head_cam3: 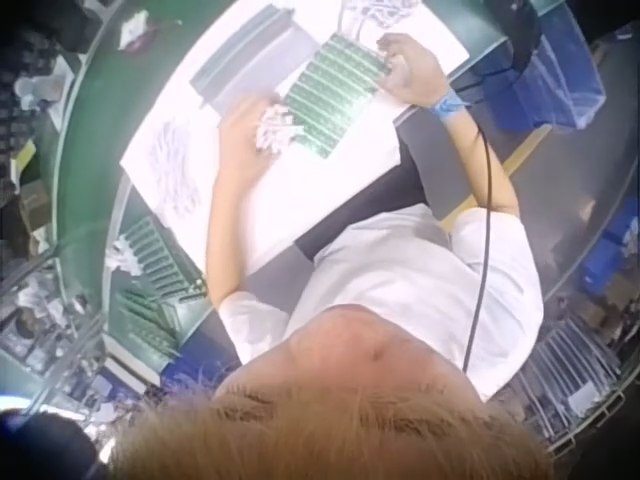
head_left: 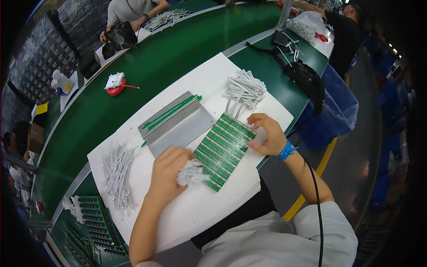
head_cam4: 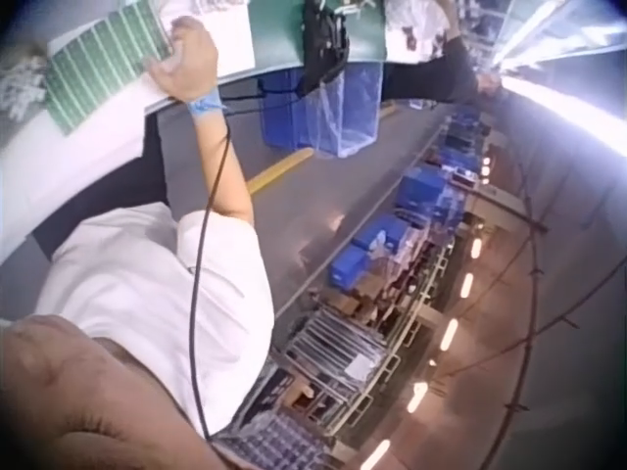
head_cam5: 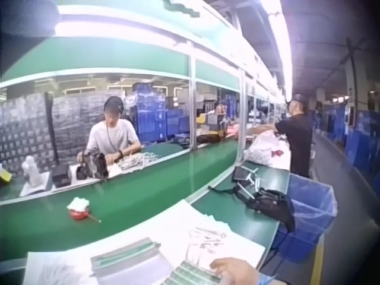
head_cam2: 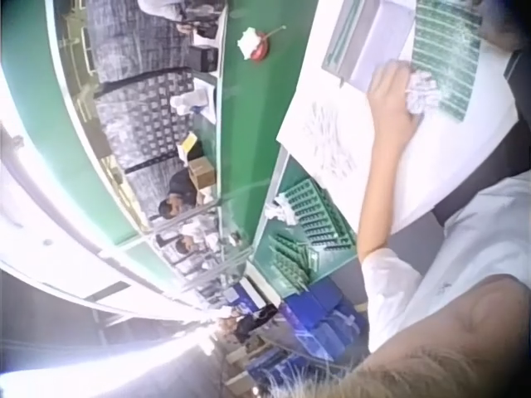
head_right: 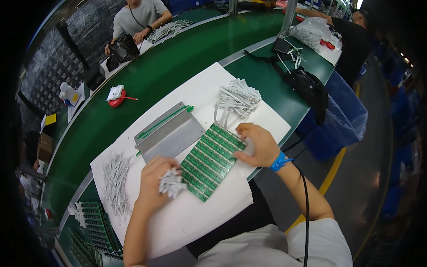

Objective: Attaching wire components to printed circuit boards at an assembly line station.

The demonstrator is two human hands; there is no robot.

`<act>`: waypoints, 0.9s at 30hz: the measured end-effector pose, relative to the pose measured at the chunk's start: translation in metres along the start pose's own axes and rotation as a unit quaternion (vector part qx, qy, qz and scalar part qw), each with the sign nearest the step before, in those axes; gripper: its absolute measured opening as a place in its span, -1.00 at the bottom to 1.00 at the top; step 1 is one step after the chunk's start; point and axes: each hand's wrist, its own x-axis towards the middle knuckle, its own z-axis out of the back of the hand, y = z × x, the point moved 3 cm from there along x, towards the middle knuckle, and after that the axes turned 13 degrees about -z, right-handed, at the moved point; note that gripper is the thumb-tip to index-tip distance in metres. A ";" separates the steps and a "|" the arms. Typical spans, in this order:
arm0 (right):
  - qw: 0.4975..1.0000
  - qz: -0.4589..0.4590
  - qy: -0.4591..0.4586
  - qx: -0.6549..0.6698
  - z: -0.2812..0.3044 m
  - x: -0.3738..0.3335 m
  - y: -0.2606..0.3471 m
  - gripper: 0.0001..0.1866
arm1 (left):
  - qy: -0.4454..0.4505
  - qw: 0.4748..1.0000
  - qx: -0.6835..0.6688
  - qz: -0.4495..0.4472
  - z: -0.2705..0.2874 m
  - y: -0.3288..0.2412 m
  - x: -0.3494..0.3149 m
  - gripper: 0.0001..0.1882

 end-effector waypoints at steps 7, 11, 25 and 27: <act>0.996 0.015 0.058 -0.062 -0.009 0.010 0.011 -0.52 | 0.146 0.985 0.065 -0.062 -0.050 0.019 0.063 -0.64; 0.997 -0.003 0.063 -0.049 -0.008 0.009 0.012 -0.54 | 0.146 0.980 0.092 -0.095 -0.068 0.029 0.072 -0.65; 0.995 -0.006 0.075 -0.064 -0.011 0.008 0.009 -0.52 | 0.175 0.967 0.115 -0.149 -0.083 0.033 0.078 -0.73; 0.995 -0.005 0.081 -0.056 -0.011 0.009 0.009 -0.50 | 0.180 0.964 0.121 -0.151 -0.084 0.032 0.078 -0.69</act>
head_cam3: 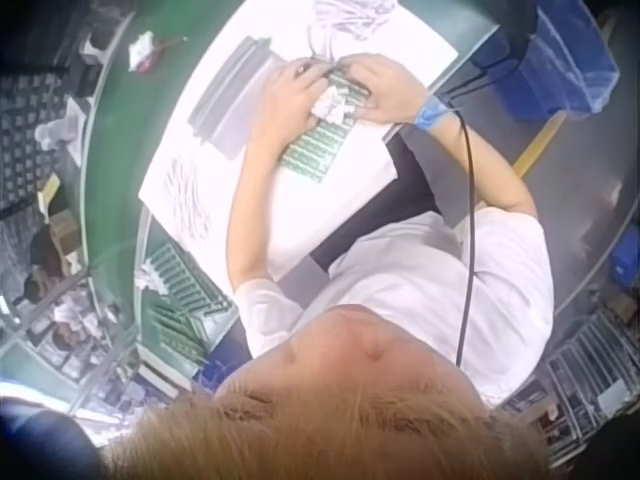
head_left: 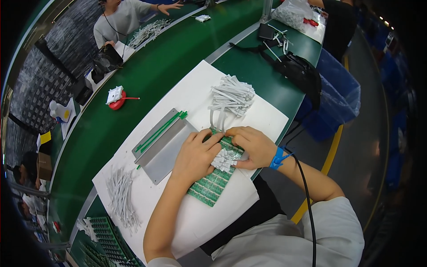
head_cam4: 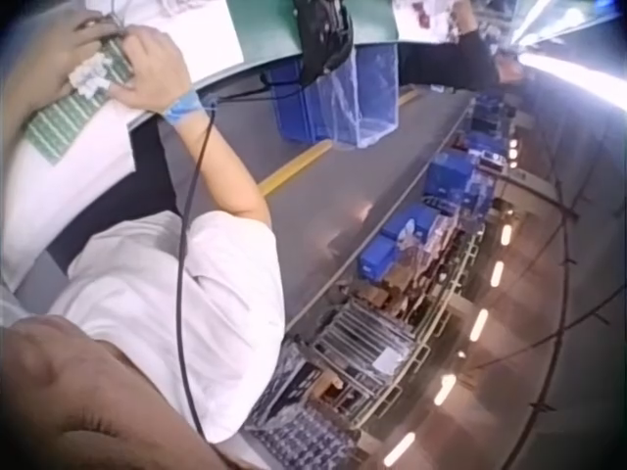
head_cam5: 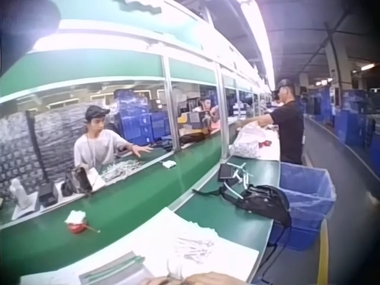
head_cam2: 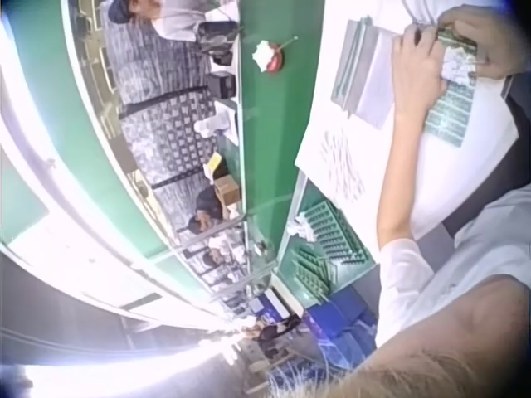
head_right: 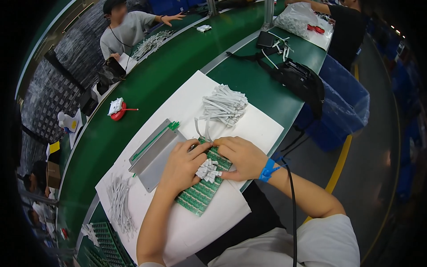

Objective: Attaching wire components to printed circuit boards at an assembly line station.

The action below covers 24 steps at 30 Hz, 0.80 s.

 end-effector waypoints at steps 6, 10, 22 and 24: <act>1.000 -0.010 0.013 0.001 -0.001 0.000 -0.002 -0.45 | -0.028 1.000 -0.005 0.000 -0.002 -0.001 0.003 -0.72; 1.000 -0.009 0.012 0.002 0.002 0.000 0.002 -0.43 | -0.029 0.999 -0.013 0.011 -0.003 -0.001 0.005 -0.71; 1.000 -0.002 0.006 -0.007 0.004 0.003 0.006 -0.45 | -0.042 0.999 -0.020 0.003 -0.001 0.000 0.006 -0.65; 1.000 0.000 -0.006 0.000 0.002 0.002 0.004 -0.46 | -0.036 0.999 -0.031 0.002 0.004 0.002 0.009 -0.64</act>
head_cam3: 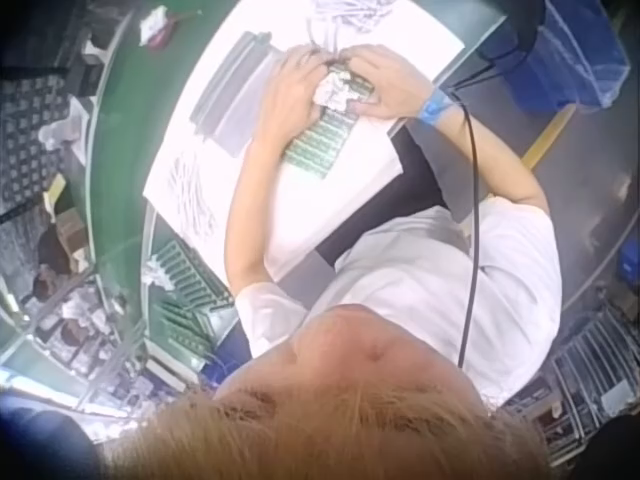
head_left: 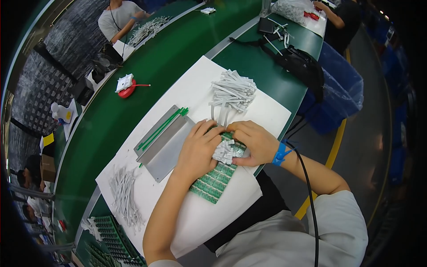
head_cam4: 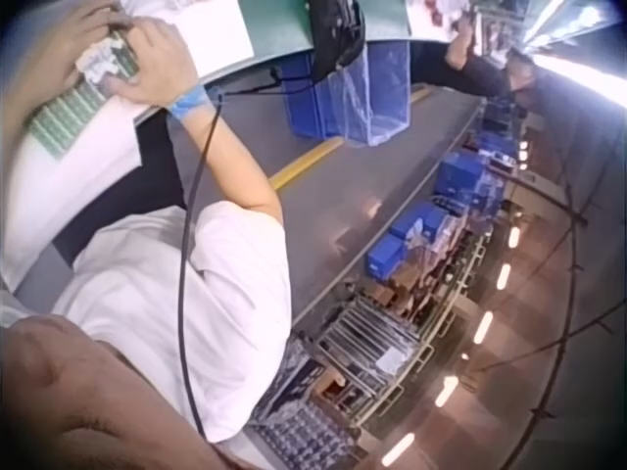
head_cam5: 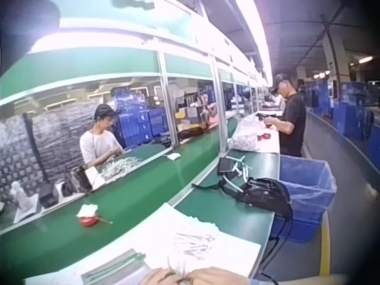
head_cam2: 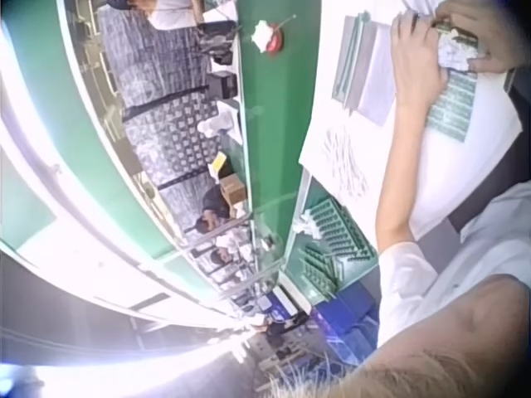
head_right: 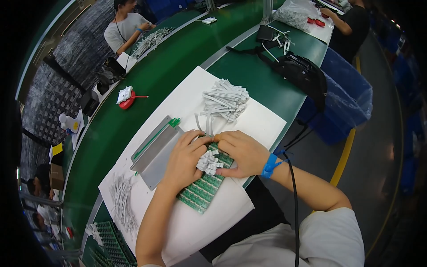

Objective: Attaching wire components to printed circuit boards at an assembly line station.

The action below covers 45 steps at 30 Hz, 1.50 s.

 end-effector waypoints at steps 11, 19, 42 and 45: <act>0.956 -0.104 -0.140 0.236 0.004 -0.007 0.057 -0.73 | -0.265 0.675 -0.630 0.279 0.037 -0.038 -0.056 -0.61; 0.863 -0.233 -0.084 0.441 -0.052 0.001 0.110 -0.82 | -0.212 0.663 -0.633 0.338 0.034 -0.057 -0.082 -0.65; 0.856 -0.371 -0.006 0.359 -0.001 0.010 0.018 -0.64 | -0.415 0.851 -0.166 0.277 0.023 -0.013 -0.154 -0.81; 0.968 -0.237 -0.004 0.084 0.008 0.016 0.005 -0.69 | -0.438 0.806 -0.220 0.332 0.012 -0.018 -0.150 -0.84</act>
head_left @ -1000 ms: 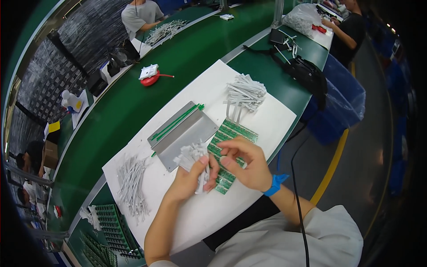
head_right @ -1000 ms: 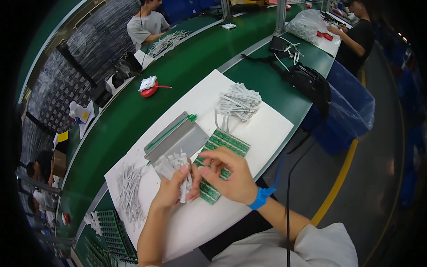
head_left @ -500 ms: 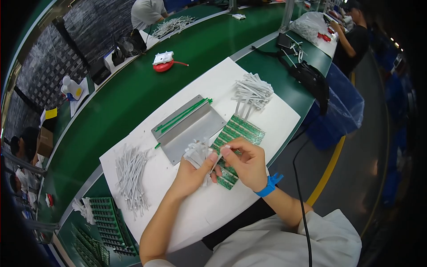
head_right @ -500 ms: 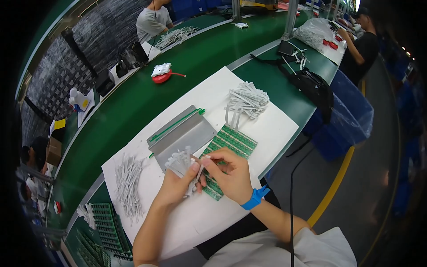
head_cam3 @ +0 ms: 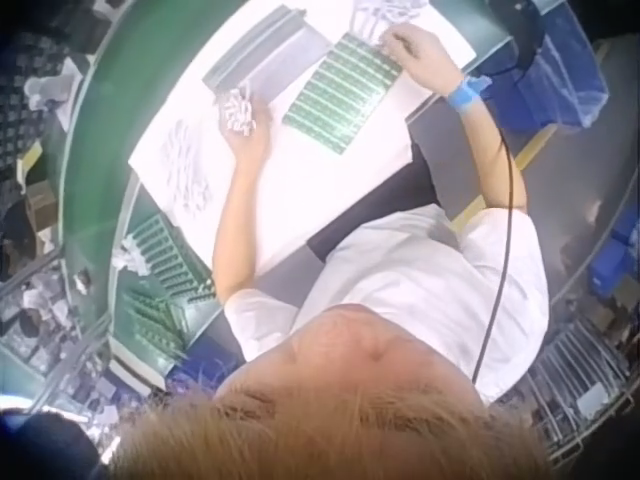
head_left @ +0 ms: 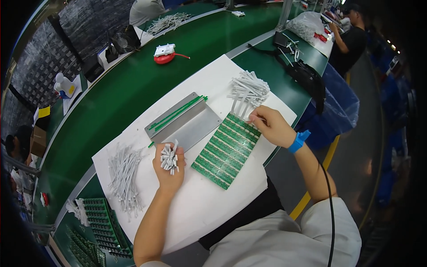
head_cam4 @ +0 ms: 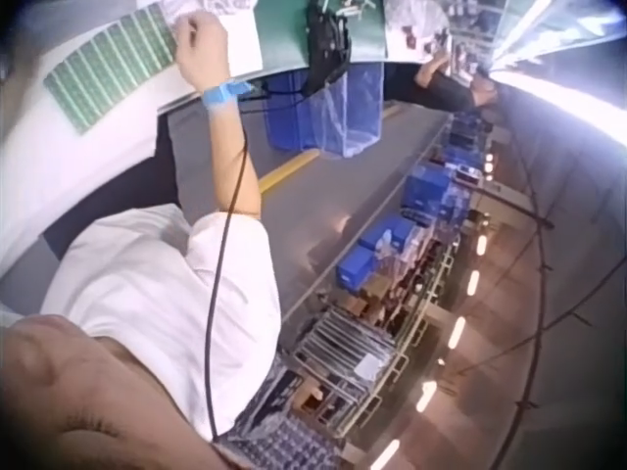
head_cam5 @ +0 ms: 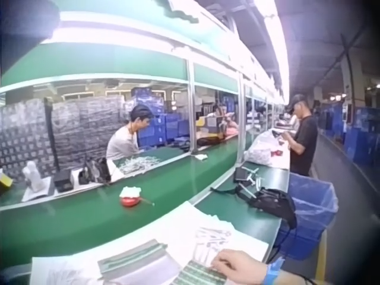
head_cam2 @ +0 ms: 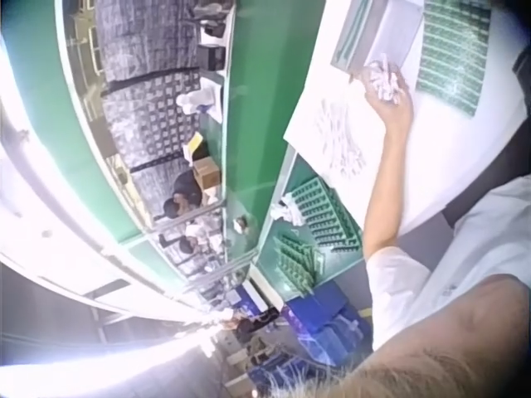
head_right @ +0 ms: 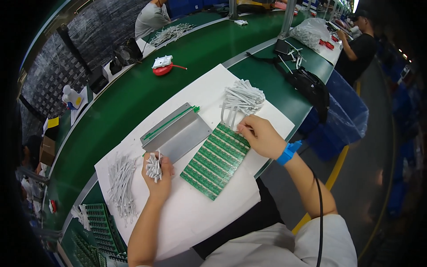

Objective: Attaching wire components to printed circuit boards at an assembly line station.

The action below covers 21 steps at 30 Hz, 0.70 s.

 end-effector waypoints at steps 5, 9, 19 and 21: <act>0.927 0.053 0.072 -0.363 0.011 0.019 0.027 -0.87 | 0.072 0.996 0.045 0.016 0.002 0.008 0.002 -0.86; 0.925 0.104 0.103 -0.350 0.010 0.032 0.022 -0.89 | 0.072 0.996 0.051 -0.013 -0.001 0.004 0.004 -0.86; 0.871 0.095 0.168 -0.453 0.003 0.047 0.036 -0.87 | 0.090 0.993 0.064 -0.029 -0.003 -0.001 0.007 -0.85; 0.864 0.090 0.178 -0.462 0.001 0.050 0.040 -0.86 | 0.094 0.992 0.070 -0.041 -0.002 -0.003 0.008 -0.84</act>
